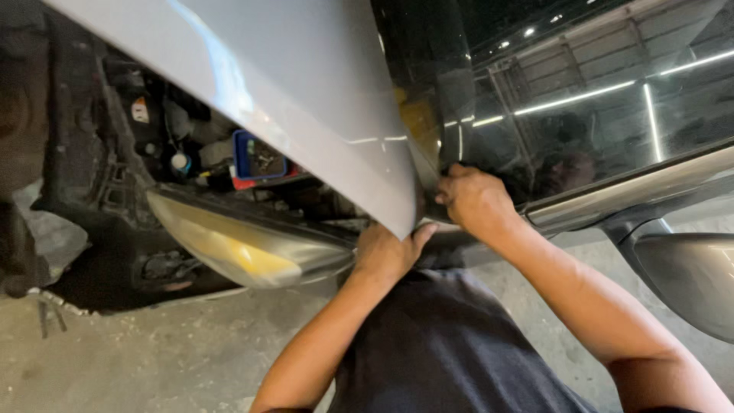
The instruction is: The person repeatedly presses and adjusts the front bumper trim near the headlight and hood line, then uses a screwdriver to pry and reseat the trim. The person works along the bumper edge, checking fit and alignment by hand.
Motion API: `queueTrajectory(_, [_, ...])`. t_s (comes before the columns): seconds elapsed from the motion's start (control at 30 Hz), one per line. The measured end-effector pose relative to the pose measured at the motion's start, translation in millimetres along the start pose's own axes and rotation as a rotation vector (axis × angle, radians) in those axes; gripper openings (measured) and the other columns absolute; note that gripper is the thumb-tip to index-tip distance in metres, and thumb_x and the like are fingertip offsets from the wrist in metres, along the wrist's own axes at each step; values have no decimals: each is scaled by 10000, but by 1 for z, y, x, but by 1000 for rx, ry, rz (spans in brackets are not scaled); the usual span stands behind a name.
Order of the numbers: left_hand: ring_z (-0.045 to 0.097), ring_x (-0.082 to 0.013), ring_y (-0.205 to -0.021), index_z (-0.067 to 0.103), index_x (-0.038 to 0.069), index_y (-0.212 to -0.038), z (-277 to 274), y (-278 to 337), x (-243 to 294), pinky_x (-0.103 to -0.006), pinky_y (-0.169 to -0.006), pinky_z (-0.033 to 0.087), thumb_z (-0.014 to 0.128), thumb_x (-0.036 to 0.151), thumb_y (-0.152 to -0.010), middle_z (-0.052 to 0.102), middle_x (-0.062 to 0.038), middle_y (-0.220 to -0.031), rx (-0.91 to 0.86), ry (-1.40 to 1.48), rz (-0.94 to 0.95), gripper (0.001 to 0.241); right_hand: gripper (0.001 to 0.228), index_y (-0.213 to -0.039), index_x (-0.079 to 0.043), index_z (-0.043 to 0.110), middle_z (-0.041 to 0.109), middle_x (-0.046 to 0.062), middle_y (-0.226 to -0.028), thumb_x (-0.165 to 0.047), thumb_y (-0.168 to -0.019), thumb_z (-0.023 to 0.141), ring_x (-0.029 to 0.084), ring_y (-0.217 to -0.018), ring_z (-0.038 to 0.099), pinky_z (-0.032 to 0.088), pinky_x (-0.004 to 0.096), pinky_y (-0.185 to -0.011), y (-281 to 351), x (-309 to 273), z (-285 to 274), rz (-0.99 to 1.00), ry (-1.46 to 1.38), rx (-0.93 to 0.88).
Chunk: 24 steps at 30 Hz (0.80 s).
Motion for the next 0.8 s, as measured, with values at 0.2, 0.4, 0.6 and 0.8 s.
queueTrajectory(0.2, [707,-447,-803,709,91,-1101,7,4,3,-539,-691,558,676,529,-885,736,-224,-887,158,21,-57,490,308,-965,-98,749,670,139,-1040,-260,-709,805,337,-1014,645,551,433,-802,-20,-2,-1,2,71,22])
queueTrajectory(0.4, [716,-439,-851,749,87,-1012,16,9,5,-531,-748,564,643,568,-913,742,-234,-887,85,-50,-164,503,346,-1067,-108,728,684,147,-1084,-315,-801,807,365,-992,696,555,491,-811,-9,1,-4,39,15,-150])
queueTrajectory(0.6, [731,-387,-892,642,0,-1232,40,35,26,-506,-789,568,574,506,-1021,744,-200,-951,50,-218,-152,553,423,-1062,-80,710,700,161,-1024,-369,-775,824,367,-987,701,560,487,-814,-20,5,-8,-9,88,-198])
queueTrajectory(0.8, [492,-394,-1358,534,-34,-1394,61,47,71,-515,-1182,366,661,445,-936,570,-242,-1398,300,-312,383,674,246,-993,-53,710,701,169,-1001,-283,-904,720,392,-992,689,550,492,-859,-5,32,-26,-217,-25,-57])
Point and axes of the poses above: each hand's wrist, its own y-axis away from the middle knuckle, its own z-axis out of the palm, x = y × z, the point moved 3 cm from there along -y, towards the middle knuckle
